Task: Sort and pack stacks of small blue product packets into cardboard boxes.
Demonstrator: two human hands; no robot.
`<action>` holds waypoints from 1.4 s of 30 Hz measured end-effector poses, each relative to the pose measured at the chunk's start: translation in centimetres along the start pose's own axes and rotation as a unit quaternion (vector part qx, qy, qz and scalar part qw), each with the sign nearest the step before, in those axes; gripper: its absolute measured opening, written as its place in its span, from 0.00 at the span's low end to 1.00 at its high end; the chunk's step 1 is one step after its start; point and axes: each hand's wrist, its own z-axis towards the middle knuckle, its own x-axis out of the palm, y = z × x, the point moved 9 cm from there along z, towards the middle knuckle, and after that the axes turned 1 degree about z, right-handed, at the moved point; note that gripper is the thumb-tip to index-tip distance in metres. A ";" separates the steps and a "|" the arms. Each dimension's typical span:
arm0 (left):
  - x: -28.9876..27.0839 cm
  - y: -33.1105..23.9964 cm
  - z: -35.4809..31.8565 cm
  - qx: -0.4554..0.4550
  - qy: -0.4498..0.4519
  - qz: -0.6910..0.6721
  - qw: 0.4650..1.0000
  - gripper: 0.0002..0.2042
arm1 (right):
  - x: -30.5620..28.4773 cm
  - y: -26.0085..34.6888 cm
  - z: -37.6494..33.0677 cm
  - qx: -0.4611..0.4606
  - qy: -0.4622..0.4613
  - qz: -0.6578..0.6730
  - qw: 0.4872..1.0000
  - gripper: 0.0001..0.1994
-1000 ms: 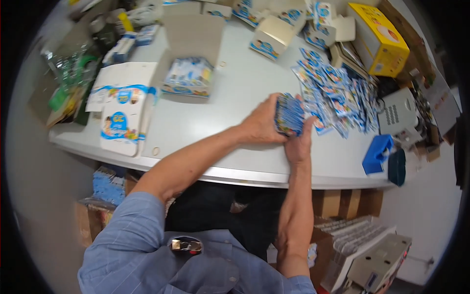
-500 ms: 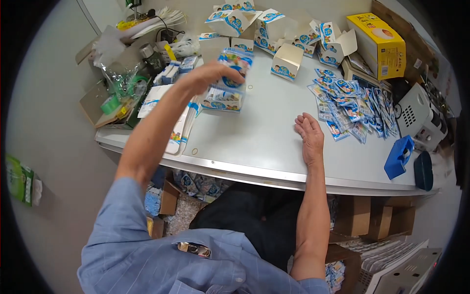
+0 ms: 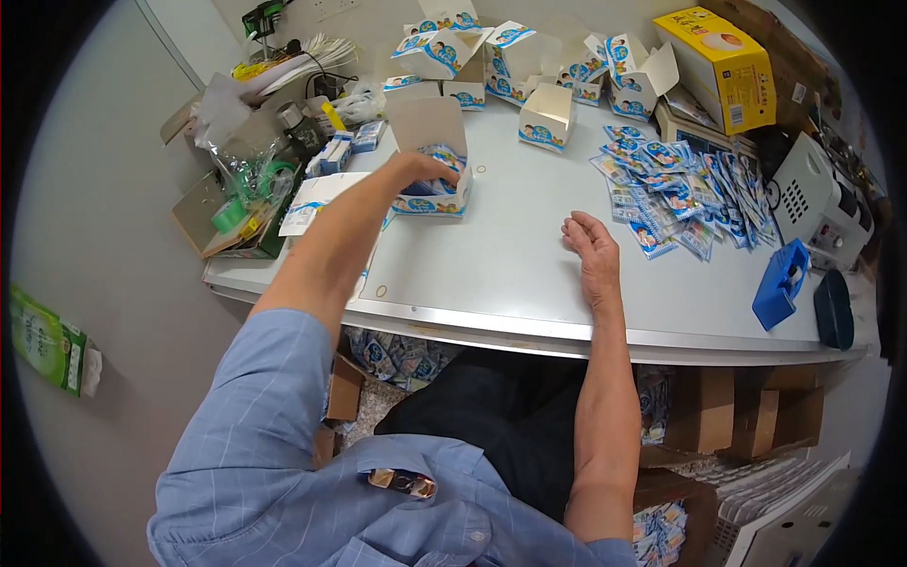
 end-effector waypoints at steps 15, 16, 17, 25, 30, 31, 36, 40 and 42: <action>-0.3 -2.4 -4.0 0.392 -0.263 0.089 0.877 0.25 | -0.5 -0.3 0.0 0.008 -0.010 -0.003 1.000 0.19; -0.4 -1.8 -3.0 0.387 -0.262 0.087 0.880 0.25 | -0.2 -0.2 0.1 0.007 -0.008 -0.002 1.000 0.19; 0.9 -2.5 -2.3 0.367 -0.213 0.109 0.899 0.23 | -0.4 -0.3 0.0 0.014 -0.010 -0.009 1.000 0.19; 3.6 -2.3 -0.4 0.347 -0.125 0.195 0.909 0.28 | -0.8 -0.2 -0.5 -0.001 -0.025 -0.073 0.997 0.18; 3.8 -1.4 -2.6 0.294 -0.129 0.158 0.934 0.28 | 5.3 0.9 -2.0 -0.096 -0.012 -0.249 0.964 0.29; 4.5 -1.4 -3.4 0.288 -0.136 0.151 0.936 0.28 | 7.5 1.1 -2.9 -0.131 0.003 -0.287 0.949 0.32; 8.6 -3.9 -9.0 0.310 -0.138 0.105 0.935 0.28 | 11.8 -0.1 -4.9 -0.160 -0.010 -0.343 0.926 0.40; 8.2 -2.4 -11.2 0.358 -0.137 0.150 0.911 0.26 | 12.4 0.1 -6.6 -0.154 -0.026 -0.307 0.939 0.40; 7.4 -2.0 -12.3 0.374 -0.225 0.237 0.868 0.26 | 12.7 0.6 -7.1 -0.166 -0.043 -0.332 0.927 0.39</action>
